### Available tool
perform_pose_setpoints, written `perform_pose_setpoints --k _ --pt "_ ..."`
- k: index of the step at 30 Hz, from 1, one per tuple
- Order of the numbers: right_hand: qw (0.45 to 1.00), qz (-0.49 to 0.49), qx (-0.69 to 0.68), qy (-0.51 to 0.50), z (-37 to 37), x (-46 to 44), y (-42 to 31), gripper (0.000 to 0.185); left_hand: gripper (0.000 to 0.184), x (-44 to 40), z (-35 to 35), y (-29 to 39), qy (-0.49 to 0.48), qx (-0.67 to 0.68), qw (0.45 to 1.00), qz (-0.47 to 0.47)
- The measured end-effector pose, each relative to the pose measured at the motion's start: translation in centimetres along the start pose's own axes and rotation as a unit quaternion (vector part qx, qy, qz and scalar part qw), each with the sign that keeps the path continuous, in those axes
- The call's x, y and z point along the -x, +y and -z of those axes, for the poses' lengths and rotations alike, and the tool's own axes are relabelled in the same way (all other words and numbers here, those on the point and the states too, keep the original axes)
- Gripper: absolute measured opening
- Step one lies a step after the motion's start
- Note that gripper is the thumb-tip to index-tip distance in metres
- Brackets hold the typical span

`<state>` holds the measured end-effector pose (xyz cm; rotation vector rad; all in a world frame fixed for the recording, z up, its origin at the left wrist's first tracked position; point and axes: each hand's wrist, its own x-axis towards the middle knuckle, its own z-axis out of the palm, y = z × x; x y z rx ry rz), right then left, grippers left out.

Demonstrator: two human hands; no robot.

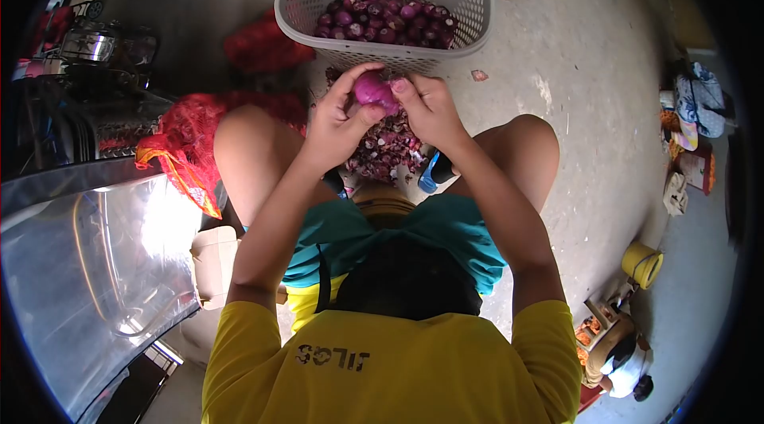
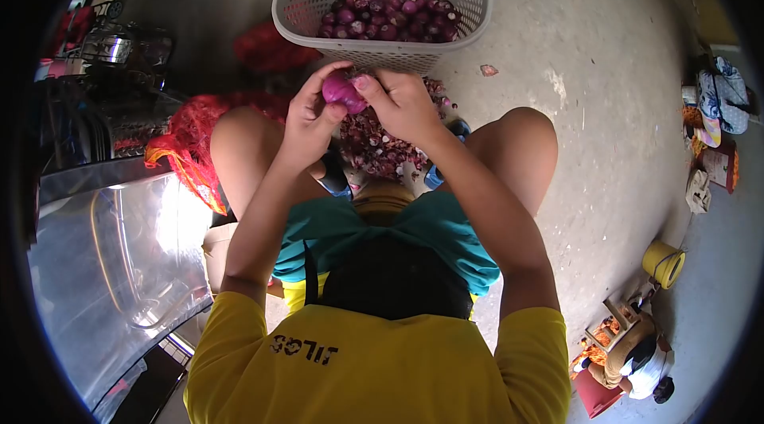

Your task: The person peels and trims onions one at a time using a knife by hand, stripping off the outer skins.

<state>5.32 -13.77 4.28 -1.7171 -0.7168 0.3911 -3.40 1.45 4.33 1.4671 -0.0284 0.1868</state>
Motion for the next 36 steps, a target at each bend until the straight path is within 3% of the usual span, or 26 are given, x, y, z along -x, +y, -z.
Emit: perform_pose_setpoints --k 2,5,11,15,17,20,23,29,32,36 --pt "1.000 0.023 -0.010 0.005 0.3 0.0 -0.1 0.035 0.051 -0.1 -0.3 0.2 -0.001 0.027 1.000 -0.004" --pt "0.988 0.134 0.017 0.079 -0.1 -0.4 0.8 0.033 0.051 -0.4 -1.0 0.3 0.007 0.065 0.998 -0.007" --pt "0.969 0.163 0.148 0.112 0.5 -0.5 0.6 0.027 0.053 -0.4 -2.1 -0.9 0.036 0.200 0.979 0.021" --pt "0.986 0.115 0.113 0.041 1.1 -0.7 0.1 0.030 0.051 -0.3 -1.4 0.4 -0.004 0.089 0.996 0.014" --pt "0.996 0.052 0.056 -0.050 2.0 -0.7 -0.3 0.033 0.051 -0.3 -1.4 -0.8 0.008 0.120 0.992 0.028" --pt "0.979 0.071 0.158 -0.105 2.2 -0.8 -0.9 0.042 0.049 -0.2 -1.9 -0.8 0.022 0.197 0.978 0.065" --pt "0.974 0.072 0.207 -0.052 1.3 0.0 -0.4 0.053 0.050 -0.3 -1.7 -0.9 0.038 0.244 0.964 0.092" --pt "0.964 0.020 0.211 -0.161 2.4 0.2 -1.2 0.057 0.047 -0.6 -1.6 0.1 0.053 0.256 0.951 0.164" --pt "0.953 -0.179 0.092 -0.225 2.7 0.3 -2.5 0.056 0.046 -0.4 -1.5 -0.2 0.047 0.243 0.953 0.176" --pt "0.950 -0.095 0.174 -0.242 3.3 0.5 -3.1 0.057 0.046 -0.4 -1.2 -0.2 0.039 0.221 0.953 0.206"
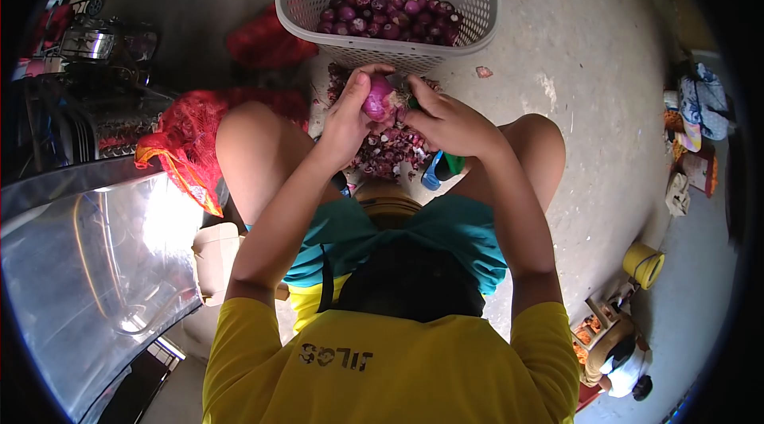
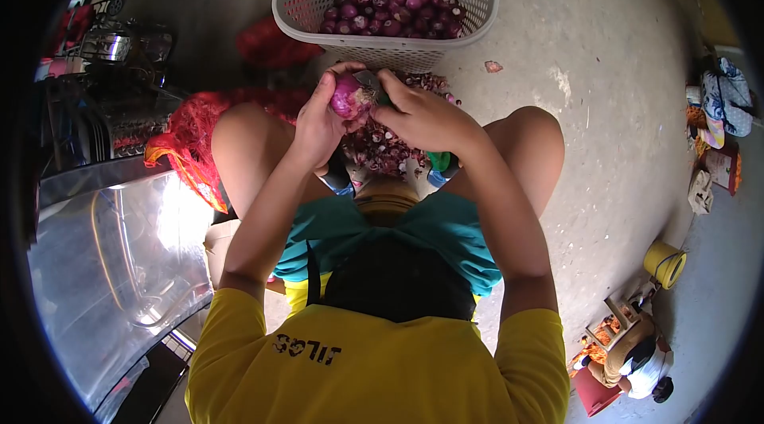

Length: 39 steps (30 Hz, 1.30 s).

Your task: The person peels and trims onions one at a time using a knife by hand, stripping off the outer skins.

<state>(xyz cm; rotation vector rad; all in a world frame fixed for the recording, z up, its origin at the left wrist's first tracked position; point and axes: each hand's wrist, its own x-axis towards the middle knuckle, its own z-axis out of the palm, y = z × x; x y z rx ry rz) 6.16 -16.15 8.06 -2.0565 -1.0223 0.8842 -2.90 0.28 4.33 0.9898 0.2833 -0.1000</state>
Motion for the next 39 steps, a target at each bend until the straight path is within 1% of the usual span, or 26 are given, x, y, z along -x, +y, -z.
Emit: perform_pose_setpoints --k 2,5,6,8,11,14,17,20,24,27,29,30,32,36,39 --pt "0.998 -0.034 -0.024 0.050 -1.1 -0.1 1.1 0.057 0.046 -0.1 -0.2 0.1 0.008 0.013 1.000 -0.002" --pt "0.995 0.030 -0.002 0.098 -1.6 -0.4 1.9 0.055 0.047 0.0 -0.6 0.6 0.032 0.028 0.999 -0.003" --pt "0.995 0.037 -0.016 0.097 -1.5 -0.5 1.7 0.054 0.047 0.1 -0.7 0.6 0.043 0.033 0.999 -0.003" --pt "0.993 0.051 -0.045 0.093 -1.3 -0.7 1.1 0.053 0.047 0.1 -0.4 0.6 0.027 0.036 0.999 -0.006" --pt "0.993 0.063 -0.025 0.098 -1.0 -0.5 0.0 0.051 0.047 0.2 -0.3 0.5 0.024 0.050 0.998 -0.012" --pt "0.987 0.074 0.009 0.140 -1.8 -0.8 0.5 0.048 0.046 0.1 -0.7 0.3 0.042 0.065 0.997 -0.022" --pt "0.971 0.130 -0.030 0.201 -2.9 -1.9 0.7 0.046 0.044 0.2 -0.7 0.1 0.037 0.065 0.997 -0.031" --pt "0.971 0.109 -0.016 0.214 -3.3 -2.2 0.8 0.046 0.043 0.2 -0.5 0.0 0.033 0.063 0.997 -0.035" --pt "0.962 0.129 0.050 0.237 -3.3 -2.5 1.1 0.045 0.042 0.3 -0.4 0.2 0.038 0.064 0.997 -0.032" --pt "0.947 0.153 0.093 0.267 -3.5 -2.7 1.0 0.044 0.041 0.2 -0.7 0.0 0.076 0.051 0.995 -0.042" --pt "0.932 0.178 0.117 0.293 -3.8 -2.8 0.9 0.044 0.041 0.1 0.1 -0.4 0.054 0.056 0.996 -0.048" --pt "0.933 0.166 0.127 0.294 -3.9 -2.9 0.9 0.043 0.041 0.0 0.2 -0.5 0.043 0.059 0.996 -0.051" --pt "0.933 0.141 0.146 0.298 -4.0 -3.1 0.8 0.043 0.042 0.1 0.1 -0.5 0.055 0.079 0.994 -0.043" --pt "0.926 0.153 0.131 0.320 -3.9 -3.5 1.5 0.045 0.044 0.2 -1.2 0.6 0.087 0.097 0.990 -0.049" --pt "0.926 0.158 0.149 0.308 -3.2 -3.1 1.1 0.045 0.043 0.0 -0.9 0.4 0.072 0.104 0.990 -0.057"
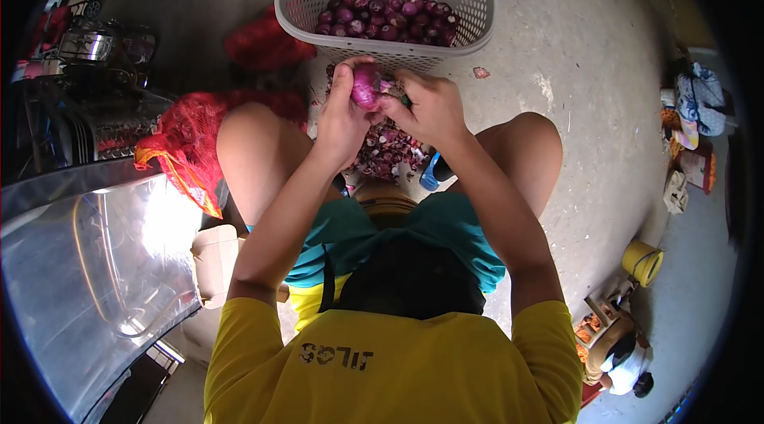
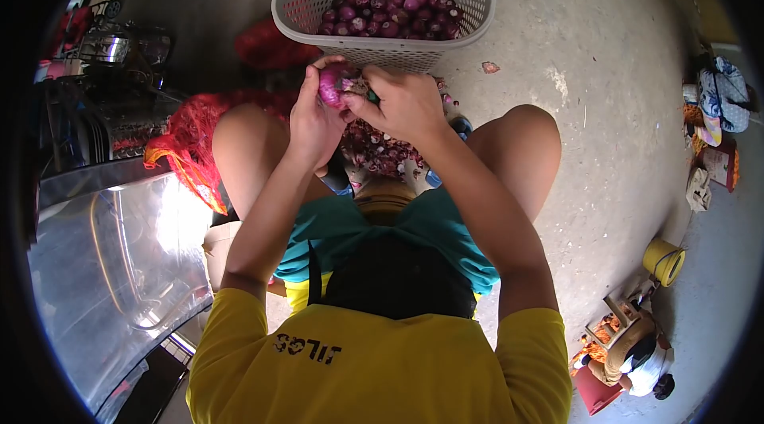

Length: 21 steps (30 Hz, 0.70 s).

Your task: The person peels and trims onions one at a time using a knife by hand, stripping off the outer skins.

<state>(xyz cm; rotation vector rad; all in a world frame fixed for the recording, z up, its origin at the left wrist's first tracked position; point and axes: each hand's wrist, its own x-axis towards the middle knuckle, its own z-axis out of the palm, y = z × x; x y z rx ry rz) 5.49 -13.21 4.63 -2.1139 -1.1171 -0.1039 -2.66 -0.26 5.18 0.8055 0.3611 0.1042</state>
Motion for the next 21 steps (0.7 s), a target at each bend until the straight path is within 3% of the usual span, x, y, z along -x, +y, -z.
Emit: perform_pose_setpoints --k 9,15,18,21 --pt "0.996 0.066 0.058 0.003 0.1 0.5 -0.2 0.049 0.043 -0.8 0.9 -0.3 -0.031 0.022 0.997 -0.073" --pt "0.995 0.076 0.054 -0.044 0.7 0.7 -0.3 0.047 0.038 -0.3 0.3 0.9 -0.020 0.077 0.995 -0.055" --pt "0.995 0.074 0.042 -0.059 1.1 0.6 0.1 0.046 0.037 -0.5 0.8 0.9 -0.068 0.116 0.990 -0.049" --pt "0.994 0.072 0.023 -0.073 1.3 0.7 0.4 0.045 0.037 -0.9 1.7 0.9 -0.097 0.060 0.992 -0.063"
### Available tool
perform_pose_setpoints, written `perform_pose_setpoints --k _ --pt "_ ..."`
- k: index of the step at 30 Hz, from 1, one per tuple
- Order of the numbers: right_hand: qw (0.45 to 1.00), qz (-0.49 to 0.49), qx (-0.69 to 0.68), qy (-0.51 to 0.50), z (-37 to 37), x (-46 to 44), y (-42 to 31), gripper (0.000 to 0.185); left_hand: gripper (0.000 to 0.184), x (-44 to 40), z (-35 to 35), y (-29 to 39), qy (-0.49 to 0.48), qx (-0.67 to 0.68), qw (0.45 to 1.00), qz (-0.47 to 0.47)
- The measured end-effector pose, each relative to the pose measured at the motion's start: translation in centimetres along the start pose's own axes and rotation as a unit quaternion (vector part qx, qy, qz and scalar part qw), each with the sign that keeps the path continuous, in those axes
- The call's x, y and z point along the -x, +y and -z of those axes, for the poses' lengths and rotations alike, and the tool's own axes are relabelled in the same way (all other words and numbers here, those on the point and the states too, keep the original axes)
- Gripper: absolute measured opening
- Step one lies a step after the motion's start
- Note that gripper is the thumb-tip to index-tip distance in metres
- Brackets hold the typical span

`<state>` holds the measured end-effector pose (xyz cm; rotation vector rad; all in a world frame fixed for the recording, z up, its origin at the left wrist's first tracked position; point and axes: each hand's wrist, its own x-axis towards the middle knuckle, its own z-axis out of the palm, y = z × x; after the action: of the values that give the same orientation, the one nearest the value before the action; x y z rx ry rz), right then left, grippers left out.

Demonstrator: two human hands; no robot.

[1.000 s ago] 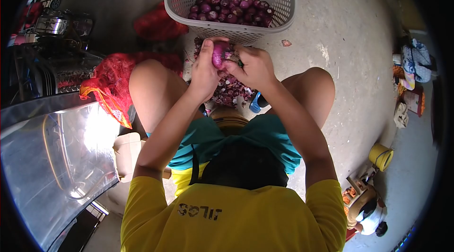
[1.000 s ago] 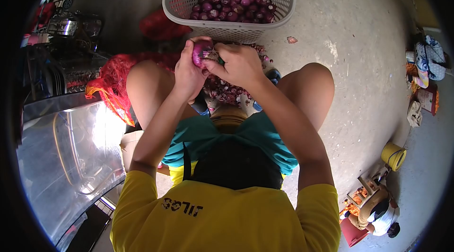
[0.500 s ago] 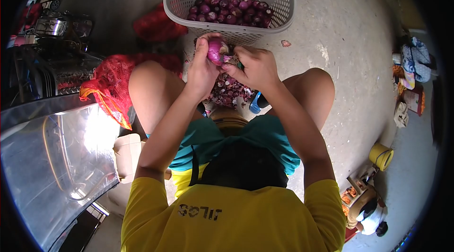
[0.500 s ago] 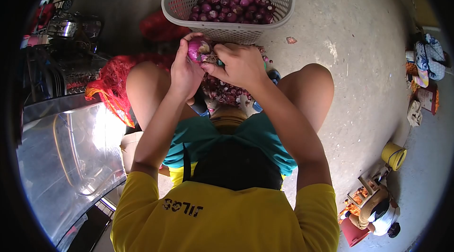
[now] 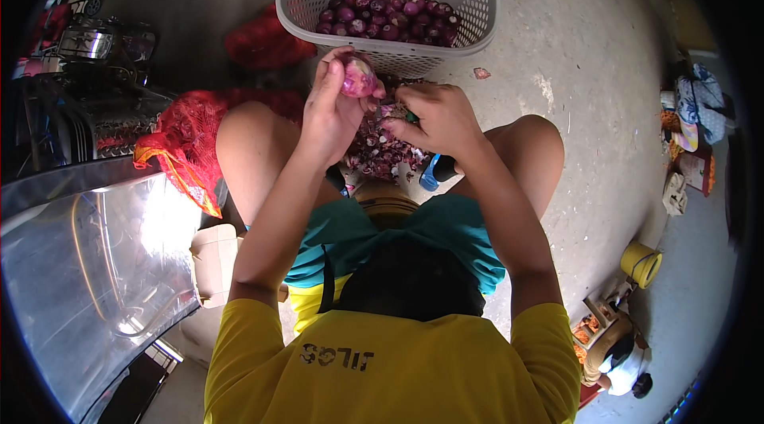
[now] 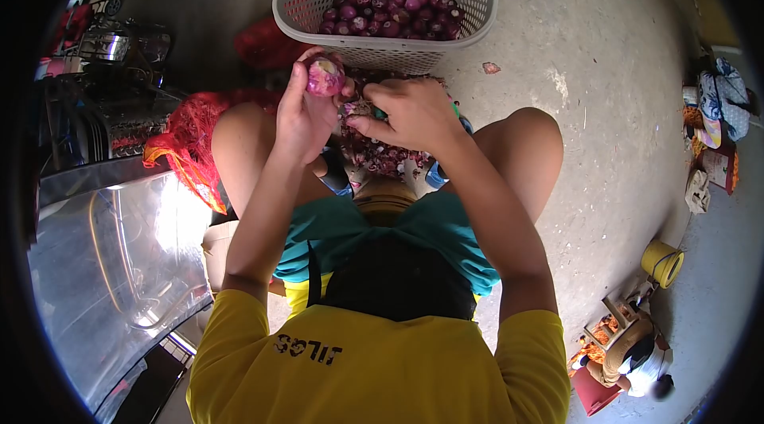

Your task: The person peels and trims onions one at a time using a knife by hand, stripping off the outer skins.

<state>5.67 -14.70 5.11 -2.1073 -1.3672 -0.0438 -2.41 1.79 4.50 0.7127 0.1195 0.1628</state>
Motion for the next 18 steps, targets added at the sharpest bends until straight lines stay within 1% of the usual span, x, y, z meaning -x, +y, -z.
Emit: perform_pose_setpoints --k 2,5,8,10,11,13,14,17,18 --pt "1.000 -0.001 -0.007 -0.010 0.4 0.0 -0.1 0.043 0.036 0.0 0.0 0.4 0.012 -0.023 1.000 -0.016" --pt "0.991 -0.069 -0.109 0.023 0.2 0.4 0.0 0.043 0.032 0.0 -0.6 0.5 0.028 -0.038 0.998 -0.037" --pt "0.968 -0.109 -0.189 0.122 -1.0 -0.2 -0.2 0.047 0.030 0.1 -0.6 0.1 0.014 -0.055 0.998 -0.041" --pt "0.963 -0.096 -0.212 0.137 -0.3 -1.4 -1.3 0.045 0.030 0.1 -0.6 -0.4 0.001 -0.045 0.998 -0.036" --pt "0.960 -0.090 -0.224 0.145 0.1 -1.7 -1.6 0.045 0.028 0.2 -0.6 -0.6 0.011 -0.045 0.999 -0.028" --pt "0.965 -0.069 -0.223 0.119 -0.3 -1.6 -1.1 0.038 0.026 0.2 -0.6 -1.0 0.029 -0.046 0.998 -0.011" --pt "0.967 -0.058 -0.223 0.106 -0.5 -1.5 -0.9 0.035 0.025 0.0 0.0 -1.0 -0.010 -0.052 0.999 -0.002" --pt "0.965 -0.074 -0.219 0.128 -1.2 -1.3 -0.7 0.028 0.026 0.1 0.1 -1.2 0.015 -0.068 0.997 -0.015" --pt "0.970 -0.068 -0.199 0.124 -1.1 -1.3 -0.8 0.028 0.027 0.1 0.2 -1.4 0.013 -0.058 0.998 -0.018"
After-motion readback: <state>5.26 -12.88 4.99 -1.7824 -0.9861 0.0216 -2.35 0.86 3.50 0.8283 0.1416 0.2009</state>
